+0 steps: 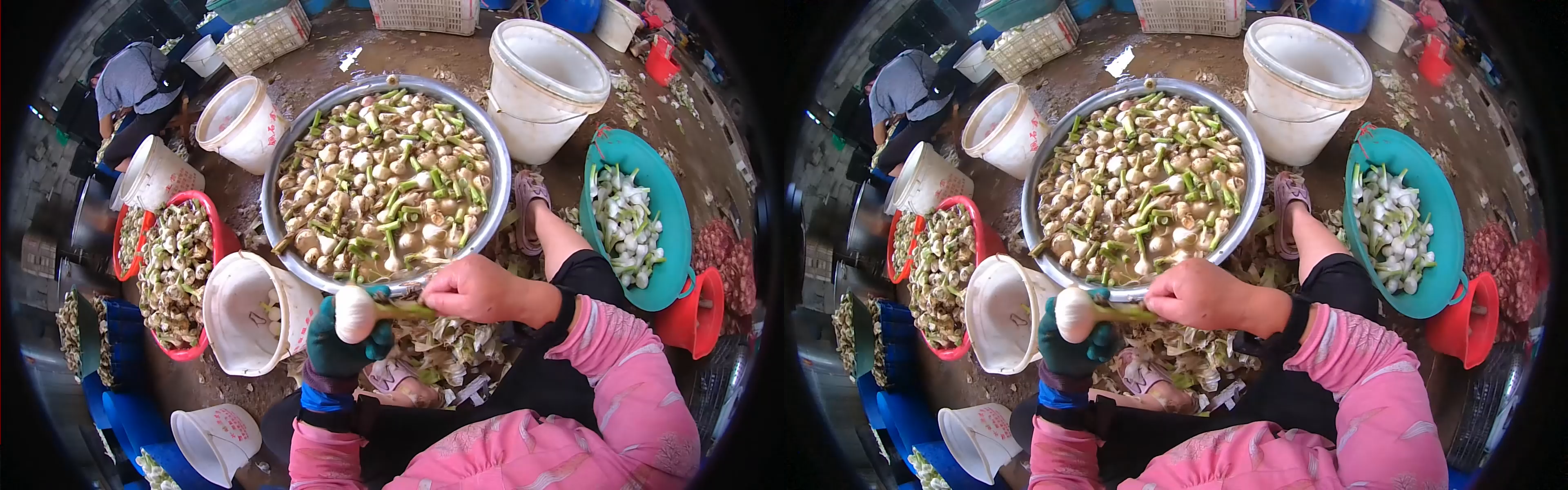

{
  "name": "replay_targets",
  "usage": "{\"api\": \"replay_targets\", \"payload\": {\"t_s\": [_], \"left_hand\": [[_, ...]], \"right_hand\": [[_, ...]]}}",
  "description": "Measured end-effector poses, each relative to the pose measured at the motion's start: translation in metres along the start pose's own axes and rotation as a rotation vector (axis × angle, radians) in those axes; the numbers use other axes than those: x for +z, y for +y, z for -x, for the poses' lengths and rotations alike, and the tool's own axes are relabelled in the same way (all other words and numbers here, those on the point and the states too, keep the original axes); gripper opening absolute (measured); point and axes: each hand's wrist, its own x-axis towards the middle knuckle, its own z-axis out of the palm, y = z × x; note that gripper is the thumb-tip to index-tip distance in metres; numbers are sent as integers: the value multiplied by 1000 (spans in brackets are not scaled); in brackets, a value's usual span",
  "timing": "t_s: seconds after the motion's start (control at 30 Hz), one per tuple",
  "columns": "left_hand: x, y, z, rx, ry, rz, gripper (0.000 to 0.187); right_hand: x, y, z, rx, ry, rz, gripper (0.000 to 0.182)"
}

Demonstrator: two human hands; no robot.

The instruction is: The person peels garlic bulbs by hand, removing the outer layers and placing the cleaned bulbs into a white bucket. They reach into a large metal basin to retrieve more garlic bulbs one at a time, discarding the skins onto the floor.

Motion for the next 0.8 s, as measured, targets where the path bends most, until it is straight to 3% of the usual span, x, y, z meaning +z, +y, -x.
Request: {"api": "replay_targets", "payload": {"t_s": [0.03,0.07,0.13,0.2,0.23,0.3,0.37,0.4,0.43,0.53,0.57,0.67,0.77,0.8], "left_hand": [[-1,-2,-1,-14,-31,-71,61],[-1,-4,-1,-14,-21,-105,61],[4,-7,-6,-20,-17,-136,60],[18,-10,-13,218,376,-766,60],[8,-9,-12,226,334,-956,56],[-34,-3,-5,67,197,-589,50],[-23,-13,-8,203,226,-557,42],[-51,-18,-10,469,320,-973,36],[-41,-25,-18,413,223,-928,36],[11,-9,-12,301,451,-999,35],[14,-9,-15,303,452,-1035,35],[18,-11,-17,319,444,-1118,35],[24,-14,-20,324,440,-1206,35],[25,-14,-17,339,440,-1239,35]], "right_hand": [[-2,-1,3,52,-96,-18,17],[3,7,4,-57,-58,77,17],[2,10,7,-61,-2,98,16],[4,16,8,-56,55,123,16],[7,22,5,-105,93,159,16],[11,28,4,-186,115,244,17],[22,33,1,-356,184,199,14],[19,23,1,-298,125,235,11],[25,29,-3,-307,194,186,12],[12,40,-20,-97,512,8,16],[8,45,-25,-2,522,-59,16],[21,60,-36,-83,557,-145,16],[7,70,-39,70,791,-138,16],[-3,75,-40,107,789,-309,16]]}}
